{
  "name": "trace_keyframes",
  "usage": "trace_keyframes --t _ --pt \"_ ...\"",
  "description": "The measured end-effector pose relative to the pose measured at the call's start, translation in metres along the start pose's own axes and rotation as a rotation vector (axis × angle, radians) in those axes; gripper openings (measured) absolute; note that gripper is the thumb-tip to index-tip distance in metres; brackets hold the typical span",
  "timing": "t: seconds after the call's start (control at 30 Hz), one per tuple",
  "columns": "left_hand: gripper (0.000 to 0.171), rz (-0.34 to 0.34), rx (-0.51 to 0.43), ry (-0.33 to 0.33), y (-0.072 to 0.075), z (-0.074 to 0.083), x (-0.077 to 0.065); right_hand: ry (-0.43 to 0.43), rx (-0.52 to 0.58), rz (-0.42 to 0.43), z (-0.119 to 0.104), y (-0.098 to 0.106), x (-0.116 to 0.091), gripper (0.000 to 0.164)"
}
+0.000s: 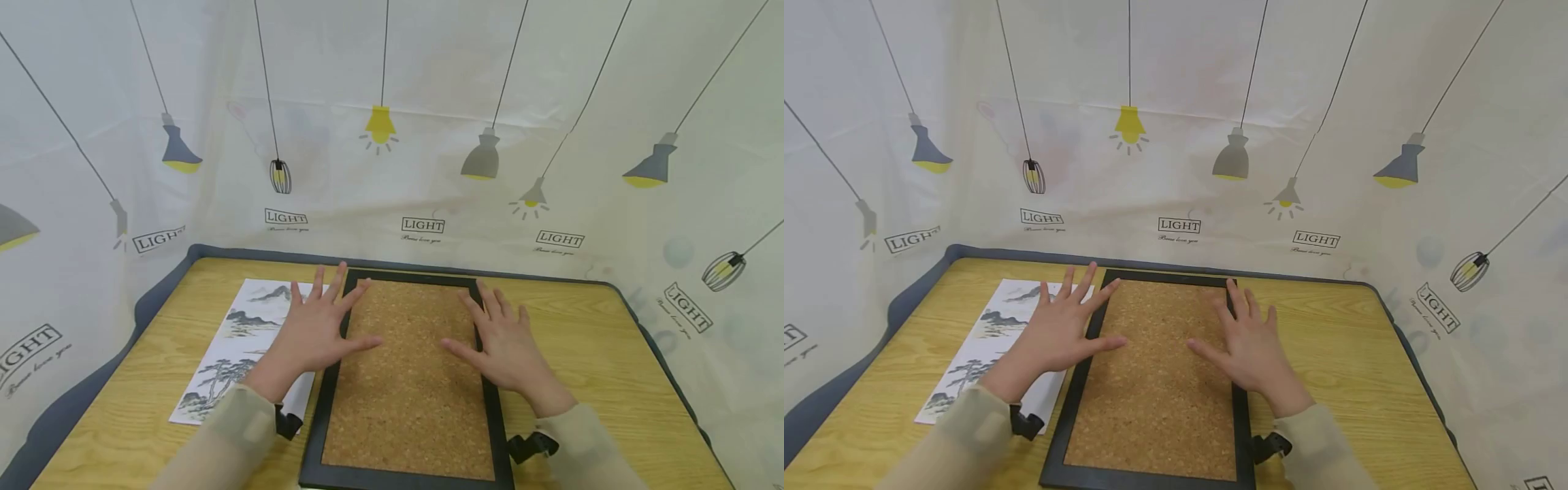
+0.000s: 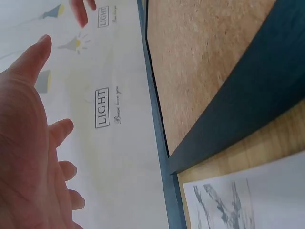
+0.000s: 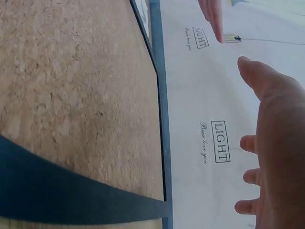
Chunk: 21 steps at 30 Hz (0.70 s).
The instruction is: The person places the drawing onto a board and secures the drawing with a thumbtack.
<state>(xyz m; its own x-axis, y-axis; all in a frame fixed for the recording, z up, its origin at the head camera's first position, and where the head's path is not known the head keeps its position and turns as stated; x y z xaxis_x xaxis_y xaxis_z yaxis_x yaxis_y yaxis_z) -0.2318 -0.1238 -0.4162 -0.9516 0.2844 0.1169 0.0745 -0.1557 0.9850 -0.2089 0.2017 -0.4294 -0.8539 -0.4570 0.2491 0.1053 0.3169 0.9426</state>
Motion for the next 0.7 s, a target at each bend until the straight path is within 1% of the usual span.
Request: trace_keyframes --t 0.2,0.43,0.7 --pt "0.107 -0.004 -0.031 0.027 0.006 -0.012 -0.003 -0.022 0.039 0.003 0.008 0.005 -0.005 0.09" --pt "0.105 -0.026 -0.061 0.08 0.009 -0.027 -0.006 -0.037 0.108 0.046 0.017 0.014 -0.011 0.084" --pt "0.105 -0.005 -0.106 0.124 0.016 -0.044 -0.01 -0.065 0.197 0.06 0.029 0.024 -0.017 0.078"
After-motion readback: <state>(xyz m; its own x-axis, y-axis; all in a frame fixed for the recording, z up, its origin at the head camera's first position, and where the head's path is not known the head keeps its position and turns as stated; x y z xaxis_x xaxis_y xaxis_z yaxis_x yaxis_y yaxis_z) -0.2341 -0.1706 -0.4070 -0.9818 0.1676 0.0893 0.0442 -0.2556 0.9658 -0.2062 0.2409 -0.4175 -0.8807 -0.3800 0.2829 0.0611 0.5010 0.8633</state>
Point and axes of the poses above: each hand's wrist, its own x-axis towards the middle knuckle, its own y-axis out of the back of the hand, z = x × y, the point moved 3 cm from there along x, towards the middle knuckle, and after that the axes turned 7 degrees about y, right-handed, at the moved point
